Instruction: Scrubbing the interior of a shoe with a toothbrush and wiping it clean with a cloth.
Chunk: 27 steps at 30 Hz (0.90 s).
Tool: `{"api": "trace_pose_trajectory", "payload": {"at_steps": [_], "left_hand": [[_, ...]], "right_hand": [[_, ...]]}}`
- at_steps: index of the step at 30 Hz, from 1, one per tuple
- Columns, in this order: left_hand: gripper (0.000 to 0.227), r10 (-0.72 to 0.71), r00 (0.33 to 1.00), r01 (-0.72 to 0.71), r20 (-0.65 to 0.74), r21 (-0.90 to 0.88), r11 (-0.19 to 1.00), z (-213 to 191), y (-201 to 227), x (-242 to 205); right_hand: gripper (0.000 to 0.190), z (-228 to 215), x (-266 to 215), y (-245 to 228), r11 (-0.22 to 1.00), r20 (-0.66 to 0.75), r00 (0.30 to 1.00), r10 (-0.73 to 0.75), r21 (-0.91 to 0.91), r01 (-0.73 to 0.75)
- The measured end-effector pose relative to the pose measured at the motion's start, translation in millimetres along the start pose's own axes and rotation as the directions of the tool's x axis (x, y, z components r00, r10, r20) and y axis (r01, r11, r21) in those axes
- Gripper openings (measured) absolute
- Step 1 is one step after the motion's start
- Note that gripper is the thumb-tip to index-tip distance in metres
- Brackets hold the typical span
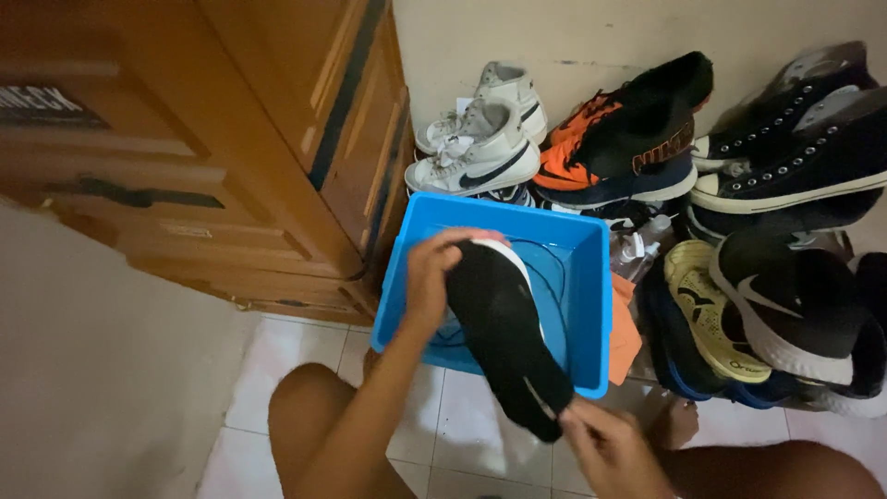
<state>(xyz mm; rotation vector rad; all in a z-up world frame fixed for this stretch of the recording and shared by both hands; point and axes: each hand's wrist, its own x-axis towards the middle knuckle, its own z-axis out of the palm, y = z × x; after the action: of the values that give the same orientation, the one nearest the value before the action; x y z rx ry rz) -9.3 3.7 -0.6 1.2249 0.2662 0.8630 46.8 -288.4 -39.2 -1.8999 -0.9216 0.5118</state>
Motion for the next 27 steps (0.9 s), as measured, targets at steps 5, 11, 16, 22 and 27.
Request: {"api": "trace_pose_trajectory", "payload": {"at_steps": [5,11,16,22,27], "left_hand": [[0.052,0.019,0.991,-0.026,-0.132,-0.051,0.998,-8,53,8],[0.058,-0.099,0.984,0.067,-0.150,-0.203,0.977,-21,56,20],[0.055,-0.224,0.960,0.170,-0.167,-0.288,0.943,-27,57,29],[0.053,-0.201,0.946,0.135,-0.255,-0.254,0.958,-36,65,37],[0.047,-0.144,0.937,0.090,-0.319,-0.178,0.980,-33,70,41]], "right_hand": [[0.037,-79,-19,37,0.919,0.029,0.922,0.386,0.069,-0.387],[0.033,-39,58,-25,0.917,-0.045,0.972,0.229,-0.326,-0.231],[0.056,13,110,11,0.653,0.086,0.922,0.377,-0.731,-0.198],[0.030,30,121,-5,0.473,0.112,0.924,0.365,-0.877,-0.081],[0.054,16,114,16,0.581,0.036,0.950,0.310,-0.798,-0.159]]}}
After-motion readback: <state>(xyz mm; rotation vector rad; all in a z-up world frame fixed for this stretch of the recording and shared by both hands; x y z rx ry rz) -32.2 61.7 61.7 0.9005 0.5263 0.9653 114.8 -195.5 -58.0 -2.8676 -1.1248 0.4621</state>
